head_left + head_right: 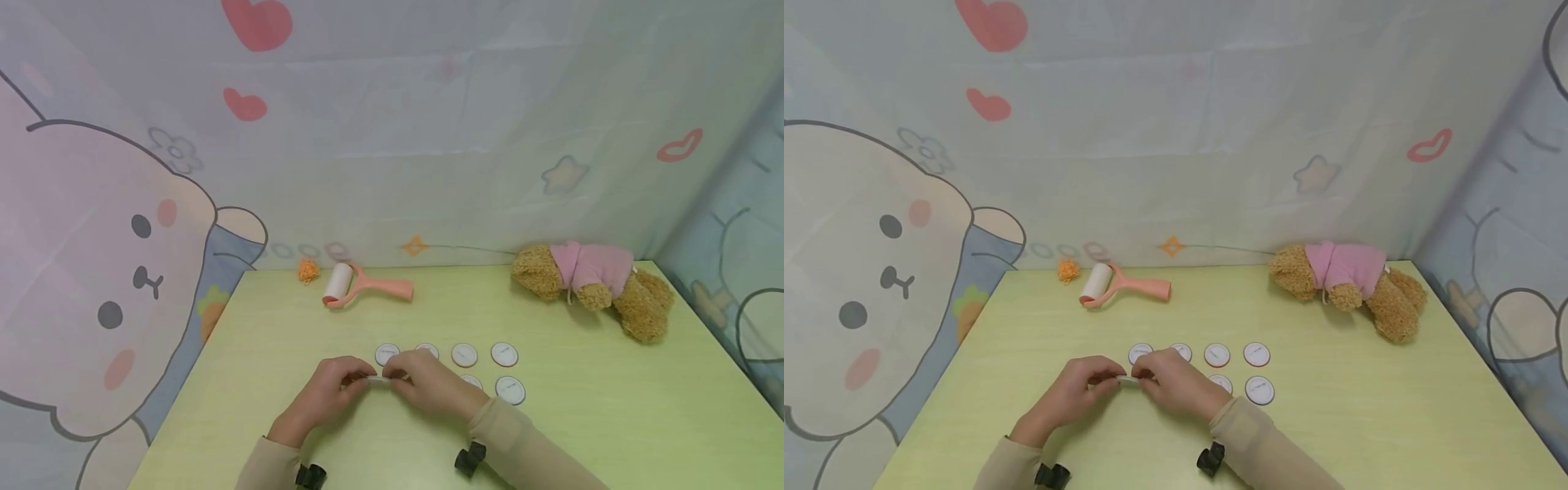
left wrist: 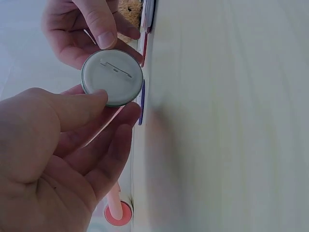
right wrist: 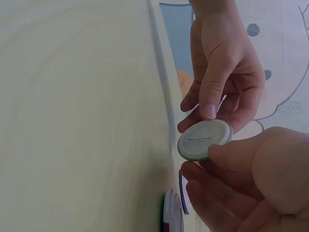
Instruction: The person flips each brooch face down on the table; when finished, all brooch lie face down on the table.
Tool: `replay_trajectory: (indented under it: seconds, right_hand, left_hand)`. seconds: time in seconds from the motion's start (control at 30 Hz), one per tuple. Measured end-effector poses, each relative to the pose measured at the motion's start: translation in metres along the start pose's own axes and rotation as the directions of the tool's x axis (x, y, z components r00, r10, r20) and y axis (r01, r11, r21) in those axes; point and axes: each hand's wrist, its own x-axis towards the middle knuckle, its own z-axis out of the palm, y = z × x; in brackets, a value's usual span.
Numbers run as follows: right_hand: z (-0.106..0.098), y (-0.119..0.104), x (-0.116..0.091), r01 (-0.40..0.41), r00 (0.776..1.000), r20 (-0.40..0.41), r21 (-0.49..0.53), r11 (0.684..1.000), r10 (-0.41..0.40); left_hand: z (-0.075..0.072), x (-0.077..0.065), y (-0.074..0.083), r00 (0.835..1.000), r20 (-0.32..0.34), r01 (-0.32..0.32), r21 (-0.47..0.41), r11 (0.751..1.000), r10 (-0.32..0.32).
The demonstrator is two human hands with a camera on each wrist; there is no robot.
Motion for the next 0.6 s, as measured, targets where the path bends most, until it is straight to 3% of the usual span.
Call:
replay_trajectory:
  seconds: [0.27, 0.6]
  right_hand:
    - [0.0013, 0.0004, 0.0025, -0.046, 0.998, -0.050, 0.053, 0.998, 0.049]
    - [0.0013, 0.0012, 0.0024, 0.025, 0.995, -0.100, 0.058, 0.998, -0.019]
  left_hand:
    - [0.0009, 0.0015, 0.0003, 0.999, -0.033, 0.016, -0.023, 1.000, -0.017]
    - [0.0016, 0.0014, 0.0025, 0.998, -0.063, 0.008, -0.032, 0.999, -0.010]
